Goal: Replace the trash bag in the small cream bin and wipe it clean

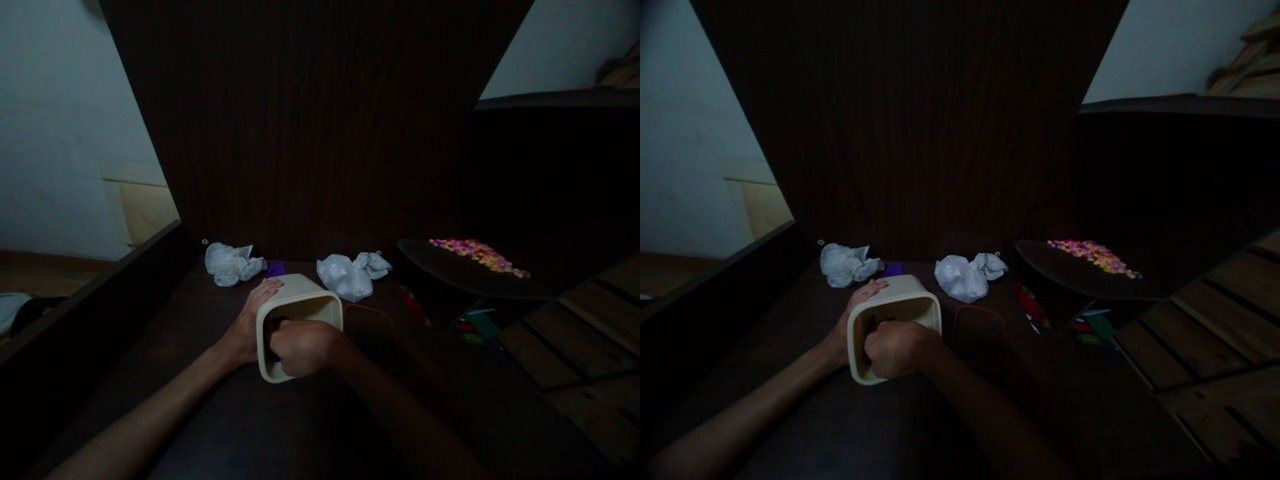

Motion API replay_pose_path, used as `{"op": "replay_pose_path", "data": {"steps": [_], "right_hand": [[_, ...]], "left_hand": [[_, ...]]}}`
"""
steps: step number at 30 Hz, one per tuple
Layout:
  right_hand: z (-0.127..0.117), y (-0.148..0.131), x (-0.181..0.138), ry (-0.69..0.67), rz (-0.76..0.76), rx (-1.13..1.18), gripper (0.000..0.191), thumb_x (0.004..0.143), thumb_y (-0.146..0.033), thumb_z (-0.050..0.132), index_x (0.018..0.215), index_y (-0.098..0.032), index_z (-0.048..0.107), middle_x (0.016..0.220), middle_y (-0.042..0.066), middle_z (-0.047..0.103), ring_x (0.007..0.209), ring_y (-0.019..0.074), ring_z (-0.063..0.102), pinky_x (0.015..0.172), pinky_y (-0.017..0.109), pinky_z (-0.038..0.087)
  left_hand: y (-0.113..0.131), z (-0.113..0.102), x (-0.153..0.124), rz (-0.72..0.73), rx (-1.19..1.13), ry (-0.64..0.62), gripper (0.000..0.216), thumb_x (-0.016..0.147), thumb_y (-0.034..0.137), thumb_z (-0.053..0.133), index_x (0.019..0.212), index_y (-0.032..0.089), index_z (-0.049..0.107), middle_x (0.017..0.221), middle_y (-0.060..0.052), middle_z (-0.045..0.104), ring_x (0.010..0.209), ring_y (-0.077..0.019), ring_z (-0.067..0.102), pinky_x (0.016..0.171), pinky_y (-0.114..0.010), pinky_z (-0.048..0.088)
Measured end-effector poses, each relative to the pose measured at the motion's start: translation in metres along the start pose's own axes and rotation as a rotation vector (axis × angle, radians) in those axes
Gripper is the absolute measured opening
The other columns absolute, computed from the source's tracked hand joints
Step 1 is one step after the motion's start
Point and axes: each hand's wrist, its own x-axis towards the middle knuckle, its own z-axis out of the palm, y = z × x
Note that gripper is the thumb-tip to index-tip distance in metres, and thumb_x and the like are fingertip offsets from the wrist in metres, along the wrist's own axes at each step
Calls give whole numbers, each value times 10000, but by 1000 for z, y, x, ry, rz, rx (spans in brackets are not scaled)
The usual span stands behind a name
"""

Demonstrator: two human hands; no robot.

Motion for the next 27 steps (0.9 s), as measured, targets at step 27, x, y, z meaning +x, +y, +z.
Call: {"op": "replay_pose_path", "data": {"steps": [27], "right_hand": [[88,9,-49,736,-29,-435,290,996,-137,524,1230,-40,665,1176,177,753,1073,288,732,943,404,605]], "left_hand": [[9,-27,11,-71,112,-131,1127,774,491,822,1641,242,145,1637,-192,339,1455,-465,407,1180,-687,387]]}}
